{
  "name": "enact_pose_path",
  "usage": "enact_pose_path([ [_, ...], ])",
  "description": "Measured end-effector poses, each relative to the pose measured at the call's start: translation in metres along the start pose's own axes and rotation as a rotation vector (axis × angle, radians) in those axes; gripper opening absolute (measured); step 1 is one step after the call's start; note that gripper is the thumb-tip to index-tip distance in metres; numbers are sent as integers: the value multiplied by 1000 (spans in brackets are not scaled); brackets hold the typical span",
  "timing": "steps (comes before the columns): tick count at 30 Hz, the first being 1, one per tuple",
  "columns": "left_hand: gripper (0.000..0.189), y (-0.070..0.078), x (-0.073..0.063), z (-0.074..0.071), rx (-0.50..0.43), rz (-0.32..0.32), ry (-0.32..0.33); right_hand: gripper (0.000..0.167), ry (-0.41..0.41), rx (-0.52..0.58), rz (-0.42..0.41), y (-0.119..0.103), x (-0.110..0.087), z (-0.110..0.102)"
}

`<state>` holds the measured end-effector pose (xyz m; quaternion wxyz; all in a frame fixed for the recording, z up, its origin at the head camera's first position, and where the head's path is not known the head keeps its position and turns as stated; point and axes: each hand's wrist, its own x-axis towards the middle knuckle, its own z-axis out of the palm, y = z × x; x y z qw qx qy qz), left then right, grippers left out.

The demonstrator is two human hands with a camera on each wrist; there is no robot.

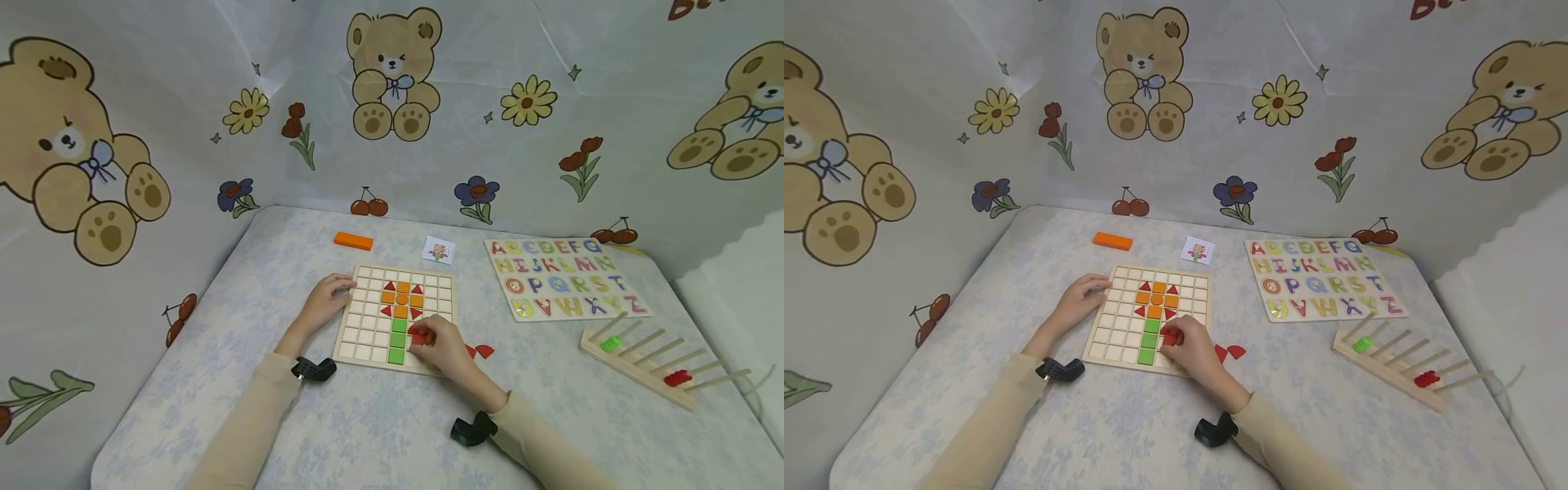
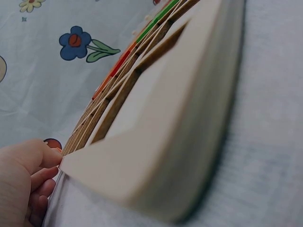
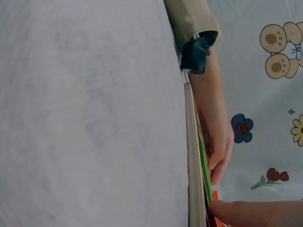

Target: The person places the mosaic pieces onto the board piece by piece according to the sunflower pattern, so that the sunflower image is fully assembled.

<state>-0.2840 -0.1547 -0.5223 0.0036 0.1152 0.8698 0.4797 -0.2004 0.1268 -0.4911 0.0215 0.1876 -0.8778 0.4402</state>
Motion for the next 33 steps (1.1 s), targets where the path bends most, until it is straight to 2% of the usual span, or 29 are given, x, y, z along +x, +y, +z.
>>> enact_pose_path([
  [6,30,-2,1,0,1,-1,-2,23,-14,23,-83,2,-2,6],
  [9,30,-3,3,1,1,5,-7,22,-21,39,-91,2,-3,3],
  [13,30,-5,5,2,2,10,-8,20,-17,31,-44,3,-5,-11],
  [17,29,-5,5,3,-8,13,-2,21,-19,-31,-10,14,-12,-36],
  [23,31,-5,4,2,1,22,-9,28,34,-179,96,37,-39,-70],
  [28,31,-6,3,0,18,27,7,29,53,-208,137,49,-54,-79],
  [33,31,-7,3,1,2,25,-2,31,64,-168,125,55,-50,-78],
])
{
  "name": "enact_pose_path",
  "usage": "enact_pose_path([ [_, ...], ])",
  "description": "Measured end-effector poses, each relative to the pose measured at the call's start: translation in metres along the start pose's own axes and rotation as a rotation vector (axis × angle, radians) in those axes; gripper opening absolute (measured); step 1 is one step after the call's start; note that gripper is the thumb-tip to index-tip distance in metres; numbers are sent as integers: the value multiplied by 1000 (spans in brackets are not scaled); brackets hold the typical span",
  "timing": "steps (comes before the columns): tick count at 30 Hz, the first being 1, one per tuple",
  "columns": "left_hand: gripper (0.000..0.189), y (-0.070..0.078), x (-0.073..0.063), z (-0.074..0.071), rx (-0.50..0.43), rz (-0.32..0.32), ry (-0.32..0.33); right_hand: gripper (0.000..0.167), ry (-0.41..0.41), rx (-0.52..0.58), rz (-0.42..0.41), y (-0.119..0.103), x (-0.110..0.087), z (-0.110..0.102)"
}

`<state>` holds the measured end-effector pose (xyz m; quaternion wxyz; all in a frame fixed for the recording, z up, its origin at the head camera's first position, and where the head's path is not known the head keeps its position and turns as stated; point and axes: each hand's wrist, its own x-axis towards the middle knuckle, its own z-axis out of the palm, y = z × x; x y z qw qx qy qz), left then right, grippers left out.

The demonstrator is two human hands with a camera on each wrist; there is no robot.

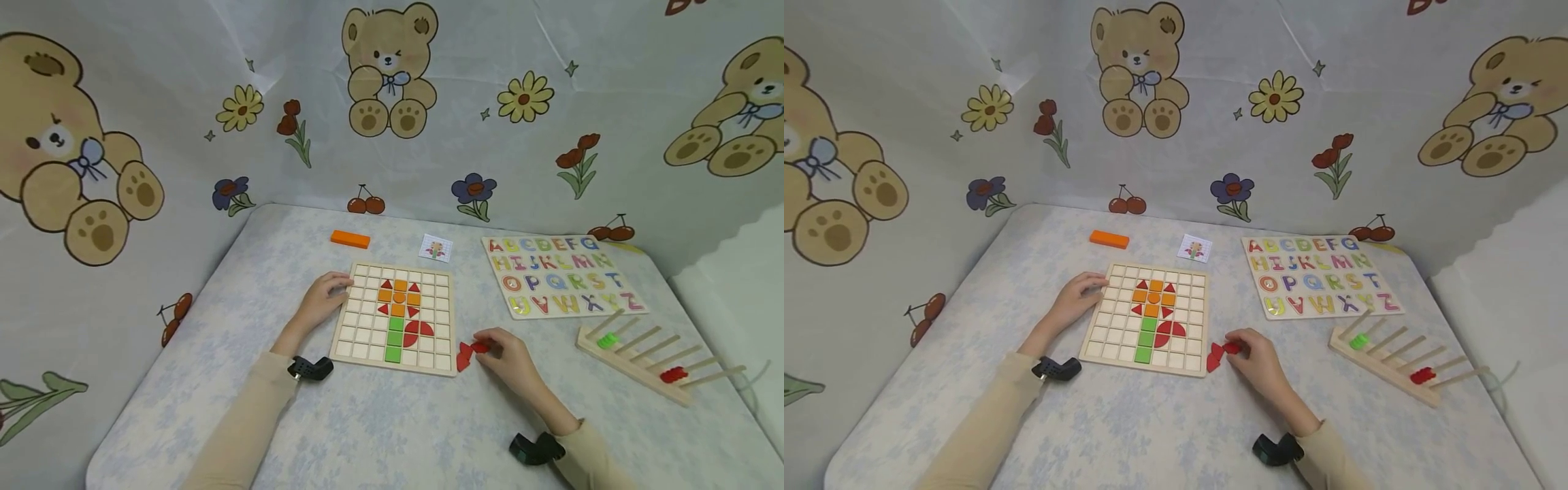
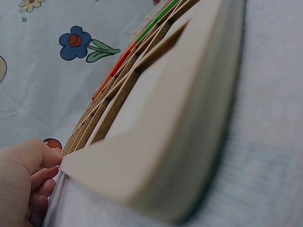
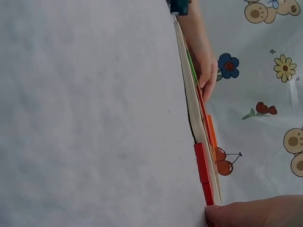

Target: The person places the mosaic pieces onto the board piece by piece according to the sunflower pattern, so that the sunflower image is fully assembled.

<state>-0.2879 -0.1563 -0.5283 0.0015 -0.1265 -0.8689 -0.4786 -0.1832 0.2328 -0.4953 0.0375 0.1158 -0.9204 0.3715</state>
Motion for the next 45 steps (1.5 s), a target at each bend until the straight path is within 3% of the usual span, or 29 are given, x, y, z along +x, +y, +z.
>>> enact_pose_path([
  [5,31,-1,-1,-1,-13,-6,-3,40,39,107,55,-19,20,9],
  [8,30,0,-2,-1,-19,-12,-1,41,18,185,21,-43,36,21],
  [14,30,2,-1,-2,-6,-2,4,42,-164,231,-187,-94,70,61],
  [18,30,2,1,-1,4,20,11,42,-284,223,-238,-112,90,87],
  [24,30,0,3,1,-13,20,-2,39,-347,177,-257,-117,100,108],
  [36,30,0,1,-4,-2,9,7,30,-323,182,-295,-120,100,117],
  [40,30,0,1,-3,-13,-3,0,28,-310,206,-278,-119,94,111],
  [45,30,0,0,-2,-10,-19,4,27,-231,216,-275,-105,78,84],
])
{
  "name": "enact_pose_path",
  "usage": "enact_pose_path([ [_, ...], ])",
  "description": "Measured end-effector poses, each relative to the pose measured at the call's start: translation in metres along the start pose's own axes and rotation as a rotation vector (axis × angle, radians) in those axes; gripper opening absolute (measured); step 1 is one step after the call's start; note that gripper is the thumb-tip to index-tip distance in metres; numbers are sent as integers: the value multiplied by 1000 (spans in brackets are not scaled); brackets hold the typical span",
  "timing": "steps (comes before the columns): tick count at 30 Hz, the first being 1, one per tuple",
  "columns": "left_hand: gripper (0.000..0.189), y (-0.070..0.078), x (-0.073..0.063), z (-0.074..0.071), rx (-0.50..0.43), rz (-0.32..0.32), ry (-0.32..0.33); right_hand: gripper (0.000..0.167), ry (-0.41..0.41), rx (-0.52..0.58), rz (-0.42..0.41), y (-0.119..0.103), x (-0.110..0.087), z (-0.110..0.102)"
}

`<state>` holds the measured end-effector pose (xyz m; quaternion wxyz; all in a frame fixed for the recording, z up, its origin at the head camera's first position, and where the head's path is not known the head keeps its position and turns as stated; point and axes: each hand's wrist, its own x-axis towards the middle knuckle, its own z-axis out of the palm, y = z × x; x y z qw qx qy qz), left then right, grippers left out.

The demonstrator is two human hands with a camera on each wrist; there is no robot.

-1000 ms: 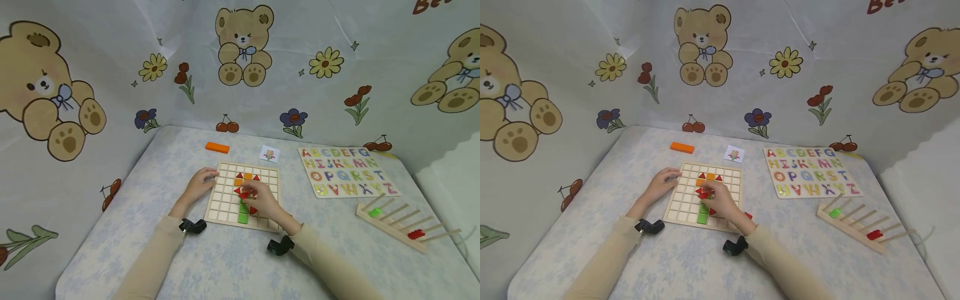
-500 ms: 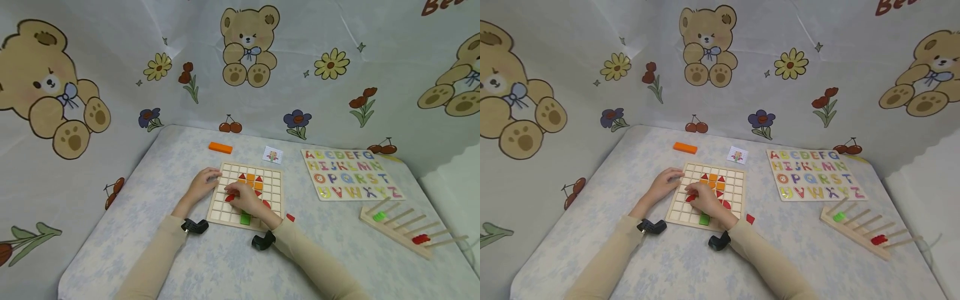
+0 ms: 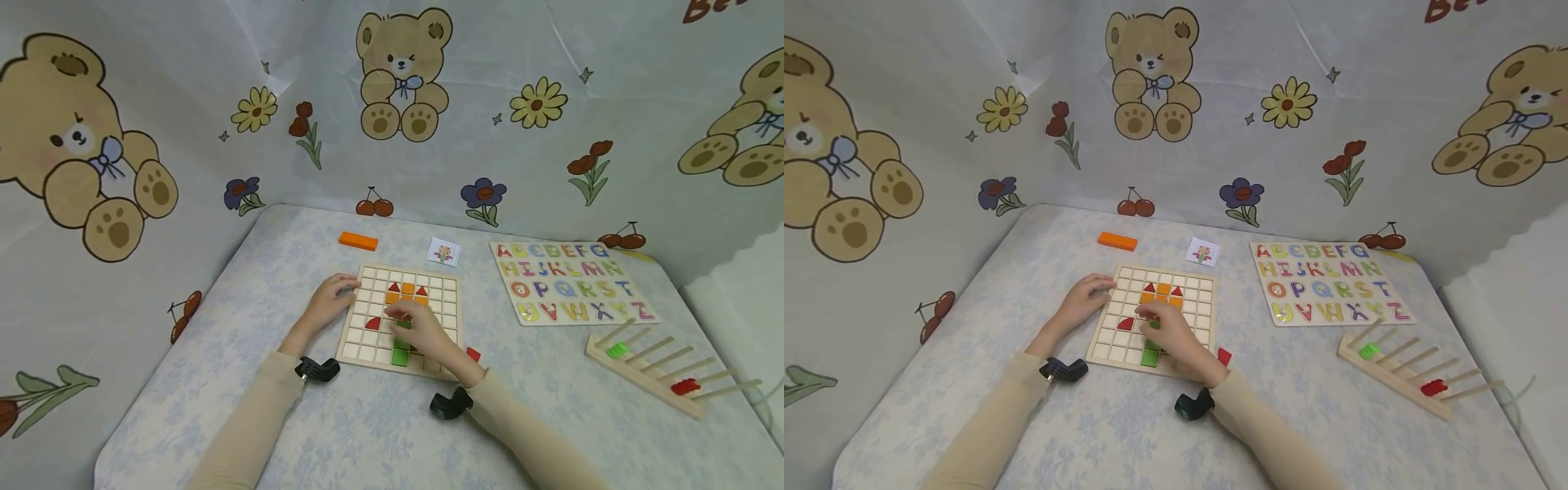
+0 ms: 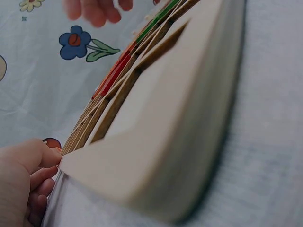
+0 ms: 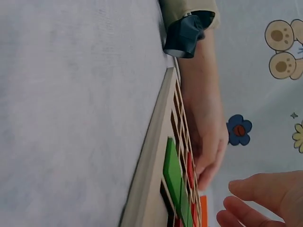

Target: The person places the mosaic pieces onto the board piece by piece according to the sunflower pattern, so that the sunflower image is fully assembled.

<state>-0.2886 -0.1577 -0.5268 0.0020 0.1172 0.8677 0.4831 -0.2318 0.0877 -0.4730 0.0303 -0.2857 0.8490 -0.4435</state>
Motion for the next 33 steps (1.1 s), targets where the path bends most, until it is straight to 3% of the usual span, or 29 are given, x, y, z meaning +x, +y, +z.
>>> enact_pose_path([
  [3,31,1,0,1,2,5,1,27,77,-29,11,10,-21,-21],
  [7,31,3,-1,0,12,16,-1,30,126,-79,91,26,-51,-51],
  [11,31,4,-1,-1,12,8,-3,31,40,-127,180,39,-77,-78],
  [14,32,3,0,0,8,6,-5,36,-67,-133,192,49,-92,-92],
  [19,32,3,1,1,1,16,-6,38,-121,-99,180,61,-105,-96],
  [25,31,2,1,0,-5,12,-5,32,-10,-95,115,68,-103,-87],
  [33,30,2,1,1,-10,-6,-3,34,94,-140,159,70,-104,-81],
])
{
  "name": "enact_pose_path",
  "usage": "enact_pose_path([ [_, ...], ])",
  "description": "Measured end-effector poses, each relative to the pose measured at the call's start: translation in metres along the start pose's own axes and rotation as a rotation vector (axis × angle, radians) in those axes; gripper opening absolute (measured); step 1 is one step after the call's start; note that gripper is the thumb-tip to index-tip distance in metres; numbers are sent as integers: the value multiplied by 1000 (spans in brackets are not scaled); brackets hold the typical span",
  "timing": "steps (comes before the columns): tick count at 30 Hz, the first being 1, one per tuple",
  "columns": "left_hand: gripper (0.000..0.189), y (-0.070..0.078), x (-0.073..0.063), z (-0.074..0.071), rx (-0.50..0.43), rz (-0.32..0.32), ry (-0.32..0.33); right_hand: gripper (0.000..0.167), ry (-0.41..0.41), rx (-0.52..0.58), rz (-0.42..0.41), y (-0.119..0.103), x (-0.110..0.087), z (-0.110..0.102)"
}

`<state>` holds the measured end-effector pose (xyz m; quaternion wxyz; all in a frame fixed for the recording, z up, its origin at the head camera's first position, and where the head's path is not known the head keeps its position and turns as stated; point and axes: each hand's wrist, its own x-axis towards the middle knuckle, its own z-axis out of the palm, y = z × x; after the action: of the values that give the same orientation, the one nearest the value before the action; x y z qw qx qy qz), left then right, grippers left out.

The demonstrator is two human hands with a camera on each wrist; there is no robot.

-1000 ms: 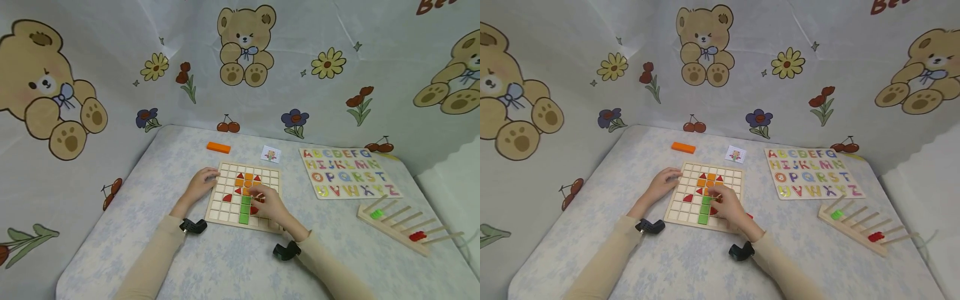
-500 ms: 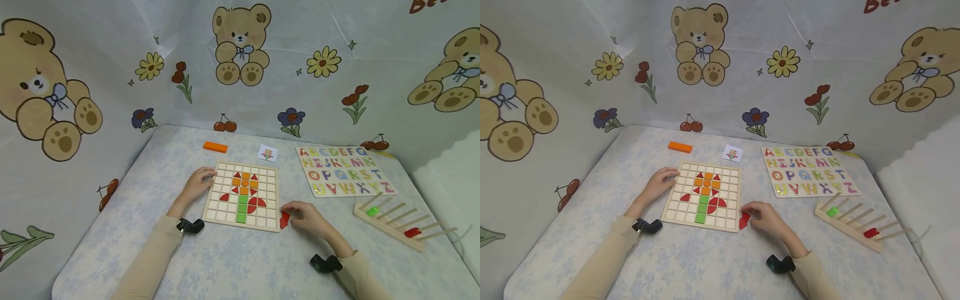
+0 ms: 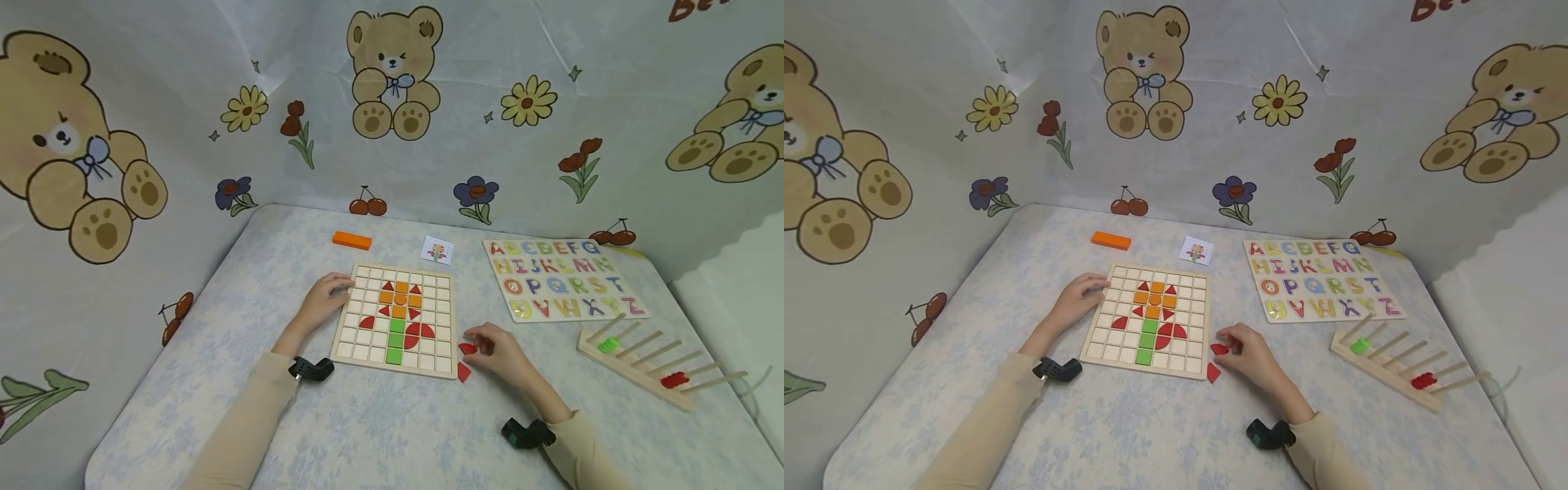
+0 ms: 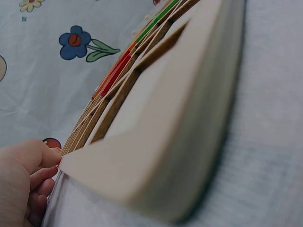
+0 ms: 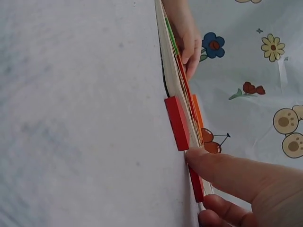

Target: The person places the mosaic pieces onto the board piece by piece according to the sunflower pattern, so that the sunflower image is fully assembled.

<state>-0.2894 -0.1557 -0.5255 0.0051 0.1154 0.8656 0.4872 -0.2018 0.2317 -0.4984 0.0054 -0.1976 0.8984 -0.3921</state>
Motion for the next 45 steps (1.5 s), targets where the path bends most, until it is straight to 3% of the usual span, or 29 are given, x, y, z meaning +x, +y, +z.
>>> enact_pose_path([
  [8,30,0,2,3,-4,3,-5,32,38,5,20,0,-3,1],
  [13,30,2,0,2,13,2,1,33,109,27,25,-15,9,8],
  [16,31,3,-1,0,9,2,6,32,130,61,31,-35,25,22],
  [23,31,-1,-1,-1,-3,-11,-2,29,57,100,-2,-85,61,71],
  [30,30,-1,-1,-1,6,15,1,27,9,82,8,-101,86,102],
  [38,30,1,-1,-1,5,8,3,23,10,99,-13,-104,88,103],
  [45,31,1,-1,-2,8,16,-6,24,51,98,-22,-85,67,71],
])
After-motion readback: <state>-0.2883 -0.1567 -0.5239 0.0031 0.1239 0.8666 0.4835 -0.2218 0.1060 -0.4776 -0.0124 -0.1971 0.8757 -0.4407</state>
